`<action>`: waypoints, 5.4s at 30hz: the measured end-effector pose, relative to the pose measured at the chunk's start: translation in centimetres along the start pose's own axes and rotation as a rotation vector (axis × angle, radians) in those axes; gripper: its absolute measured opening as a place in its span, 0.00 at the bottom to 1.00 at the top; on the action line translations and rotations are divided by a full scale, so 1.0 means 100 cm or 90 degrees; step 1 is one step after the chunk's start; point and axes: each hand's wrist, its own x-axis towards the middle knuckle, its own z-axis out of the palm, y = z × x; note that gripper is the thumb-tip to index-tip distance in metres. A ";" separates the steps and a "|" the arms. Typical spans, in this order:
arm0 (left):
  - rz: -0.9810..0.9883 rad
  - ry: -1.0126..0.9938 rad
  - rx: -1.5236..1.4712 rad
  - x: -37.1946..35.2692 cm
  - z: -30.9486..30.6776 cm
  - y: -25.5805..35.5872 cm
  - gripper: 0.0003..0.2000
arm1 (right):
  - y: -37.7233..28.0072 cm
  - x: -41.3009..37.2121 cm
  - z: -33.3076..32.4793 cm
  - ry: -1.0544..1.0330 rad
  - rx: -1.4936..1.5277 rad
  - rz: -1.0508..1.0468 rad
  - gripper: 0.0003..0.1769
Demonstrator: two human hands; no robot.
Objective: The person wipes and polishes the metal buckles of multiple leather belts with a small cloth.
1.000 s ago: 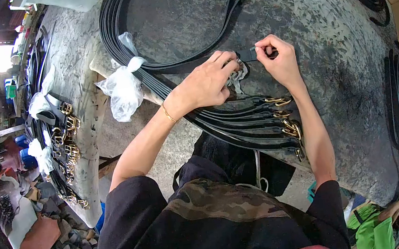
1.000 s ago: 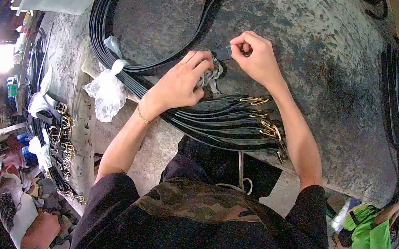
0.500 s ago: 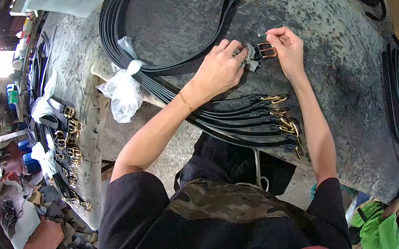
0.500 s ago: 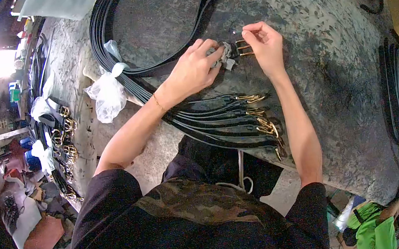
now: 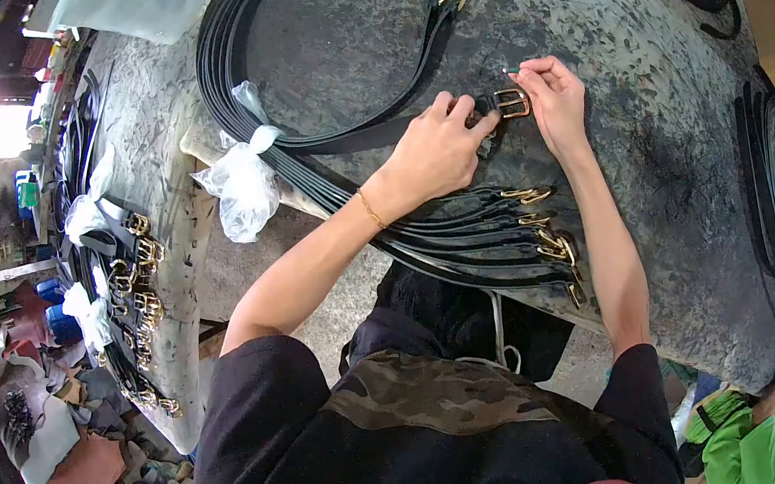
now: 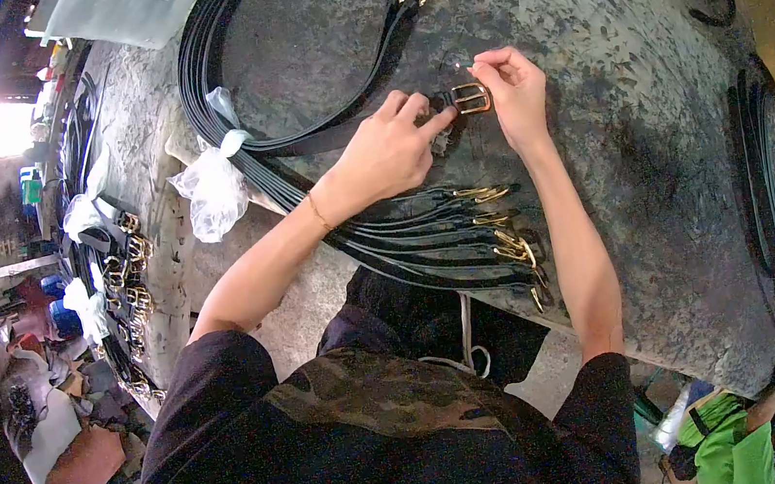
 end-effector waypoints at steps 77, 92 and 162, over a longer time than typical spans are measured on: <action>0.105 -0.376 -0.616 -0.098 0.027 0.202 0.10 | -0.111 -0.389 -0.113 0.837 -0.846 -0.356 0.08; 0.009 -0.377 -0.674 -0.100 0.045 0.212 0.11 | -0.092 -0.398 -0.142 0.903 -0.119 -0.385 0.07; -0.189 -0.075 -0.084 0.007 -0.009 -0.007 0.13 | -0.120 -0.419 -0.151 0.795 -0.172 -0.167 0.17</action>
